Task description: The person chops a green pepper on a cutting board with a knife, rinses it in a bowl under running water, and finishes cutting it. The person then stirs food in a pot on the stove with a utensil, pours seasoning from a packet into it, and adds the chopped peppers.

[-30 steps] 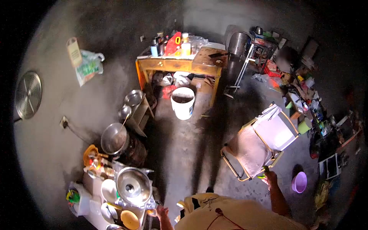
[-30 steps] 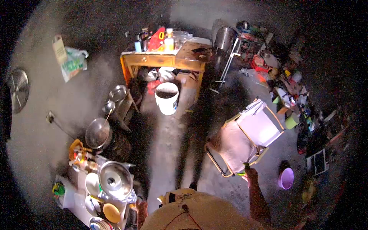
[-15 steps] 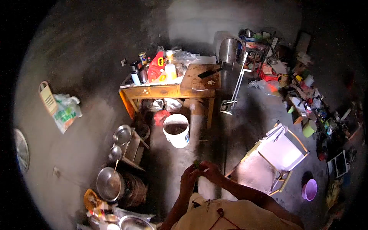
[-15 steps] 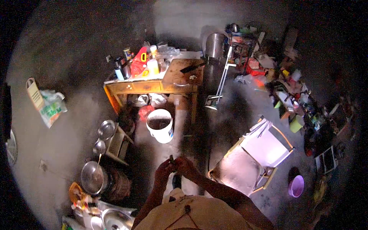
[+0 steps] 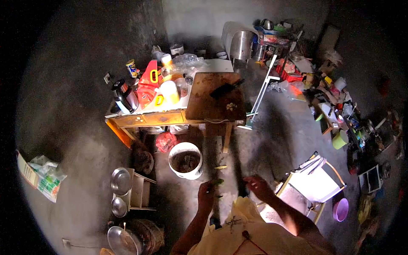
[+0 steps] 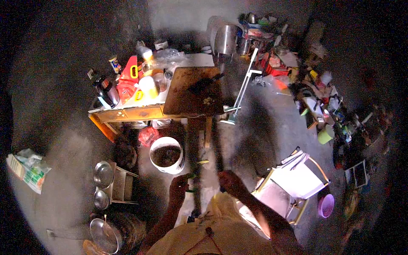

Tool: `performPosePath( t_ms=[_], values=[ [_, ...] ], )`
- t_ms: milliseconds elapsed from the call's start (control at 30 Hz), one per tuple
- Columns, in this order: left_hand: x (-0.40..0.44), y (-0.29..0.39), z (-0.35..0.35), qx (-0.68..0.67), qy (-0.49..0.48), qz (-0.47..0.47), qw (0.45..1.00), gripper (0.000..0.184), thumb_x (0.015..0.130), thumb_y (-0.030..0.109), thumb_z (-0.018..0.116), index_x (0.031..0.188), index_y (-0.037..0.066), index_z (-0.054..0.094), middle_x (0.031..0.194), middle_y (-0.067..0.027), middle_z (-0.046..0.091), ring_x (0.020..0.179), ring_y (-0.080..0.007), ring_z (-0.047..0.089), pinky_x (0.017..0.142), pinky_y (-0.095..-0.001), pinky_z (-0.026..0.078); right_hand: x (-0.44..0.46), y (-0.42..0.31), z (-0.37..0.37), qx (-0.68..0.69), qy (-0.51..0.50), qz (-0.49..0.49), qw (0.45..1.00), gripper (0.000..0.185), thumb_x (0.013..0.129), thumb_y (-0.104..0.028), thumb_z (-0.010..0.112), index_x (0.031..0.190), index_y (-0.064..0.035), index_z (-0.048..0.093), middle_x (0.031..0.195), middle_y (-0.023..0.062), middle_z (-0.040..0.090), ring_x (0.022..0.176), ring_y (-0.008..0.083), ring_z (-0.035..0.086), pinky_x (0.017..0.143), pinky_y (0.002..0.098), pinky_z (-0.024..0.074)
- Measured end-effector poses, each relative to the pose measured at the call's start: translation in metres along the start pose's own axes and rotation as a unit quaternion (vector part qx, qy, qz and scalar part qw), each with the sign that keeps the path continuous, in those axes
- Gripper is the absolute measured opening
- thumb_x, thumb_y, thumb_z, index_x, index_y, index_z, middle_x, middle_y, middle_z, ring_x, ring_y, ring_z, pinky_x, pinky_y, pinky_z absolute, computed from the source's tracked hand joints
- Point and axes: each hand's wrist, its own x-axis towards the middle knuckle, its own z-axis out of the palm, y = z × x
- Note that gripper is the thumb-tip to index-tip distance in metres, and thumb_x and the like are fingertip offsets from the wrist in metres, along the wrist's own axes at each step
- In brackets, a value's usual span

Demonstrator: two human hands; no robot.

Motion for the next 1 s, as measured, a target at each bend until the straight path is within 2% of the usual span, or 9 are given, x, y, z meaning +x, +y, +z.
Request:
performPosePath(
  t_ms=[67,167,200,233,300,400,467,600,1000],
  values=[
    [0.029,-0.008,0.003,-0.069,0.039,-0.055,0.995,0.022,0.085,0.001,0.052,0.106,0.004,0.057,0.094,-0.0071,0.059,0.079,-0.0171,0.055,0.07,-0.0272,0.046,0.036,0.028,-0.033,0.025,0.014,0.031,0.999,0.025,0.083,-0.01,0.056,0.107,-0.0051,0.056,0.099,0.0142,0.058,0.091,0.027,0.056,0.08,0.0362,0.0461],
    [0.066,-0.005,0.009,-0.145,0.11,-0.111,0.977,0.018,0.085,0.007,0.056,0.102,0.003,0.056,0.092,-0.0071,0.059,0.077,-0.015,0.055,0.067,-0.0282,0.047,0.112,0.103,-0.065,0.075,0.034,0.018,0.996,0.029,0.082,-0.006,0.057,0.111,-0.0047,0.053,0.101,0.0152,0.057,0.093,0.0244,0.056,0.081,0.035,0.046],
    [0.081,0.0,0.015,-0.154,0.092,0.013,0.984,0.027,0.083,0.014,0.059,0.106,0.002,0.053,0.085,-0.0076,0.059,0.066,-0.0141,0.055,0.055,-0.0261,0.049,0.14,0.117,-0.077,0.078,0.023,0.016,0.997,0.029,0.082,-0.006,0.057,0.111,-0.0047,0.053,0.101,0.0152,0.057,0.093,0.0244,0.056,0.081,0.035,0.046],
    [0.095,-0.033,0.013,-0.153,0.156,-0.125,0.968,0.017,0.085,0.013,0.059,0.098,0.002,0.055,0.085,-0.006,0.059,0.069,-0.0125,0.055,0.06,-0.0271,0.047,0.169,0.13,-0.091,0.037,0.032,-0.024,0.999,0.029,0.083,-0.006,0.056,0.112,-0.0044,0.051,0.102,0.0154,0.057,0.093,0.0245,0.057,0.081,0.0346,0.0463],
    [0.118,-0.019,0.022,-0.152,0.184,-0.132,0.962,0.017,0.085,0.014,0.059,0.097,0.002,0.056,0.081,-0.0056,0.06,0.066,-0.0119,0.055,0.057,-0.0256,0.046,0.219,0.126,-0.124,-0.002,0.023,-0.063,0.998,0.029,0.084,-0.005,0.055,0.113,-0.0041,0.05,0.102,0.0156,0.057,0.093,0.0246,0.058,0.081,0.0343,0.0467],
    [0.147,0.009,0.049,-0.123,0.266,-0.125,0.948,0.022,0.083,0.014,0.06,0.1,0.0,0.057,0.083,-0.0062,0.061,0.065,-0.0117,0.056,0.057,-0.025,0.046,0.286,0.089,-0.162,0.162,0.004,-0.049,0.986,0.029,0.084,-0.005,0.054,0.112,-0.0035,0.049,0.103,0.0162,0.056,0.095,0.0281,0.057,0.081,0.0353,0.0468],
    [0.168,0.021,0.061,-0.134,0.277,-0.119,0.944,0.021,0.082,0.011,0.06,0.101,0.002,0.057,0.086,-0.0075,0.061,0.066,-0.0146,0.056,0.056,-0.0279,0.049,0.333,0.103,-0.174,-0.061,-0.003,-0.169,0.984,0.031,0.081,-0.006,0.06,0.111,-0.007,0.052,0.104,0.0135,0.057,0.085,0.0263,0.06,0.075,0.0348,0.0491],
    [0.209,0.043,0.079,-0.137,0.26,-0.167,0.941,0.026,0.083,0.011,0.058,0.106,-0.001,0.054,0.092,-0.0082,0.061,0.07,-0.0133,0.058,0.061,-0.0248,0.047,0.402,0.114,-0.176,-0.107,-0.065,-0.149,0.981,0.03,0.08,-0.003,0.058,0.11,-0.0073,0.053,0.106,0.0142,0.056,0.094,0.0273,0.058,0.08,0.0356,0.0474],
    [0.279,0.037,0.1,-0.17,0.218,-0.167,0.946,0.022,0.083,0.007,0.058,0.103,0.002,0.054,0.088,-0.0066,0.062,0.068,-0.0129,0.058,0.06,-0.024,0.046,0.535,0.138,-0.195,-0.304,-0.038,-0.325,0.895,0.044,0.077,-0.015,0.065,0.117,-0.008,0.048,0.116,0.0146,0.048,0.105,0.033,0.049,0.091,0.0417,0.04]
  ],
)
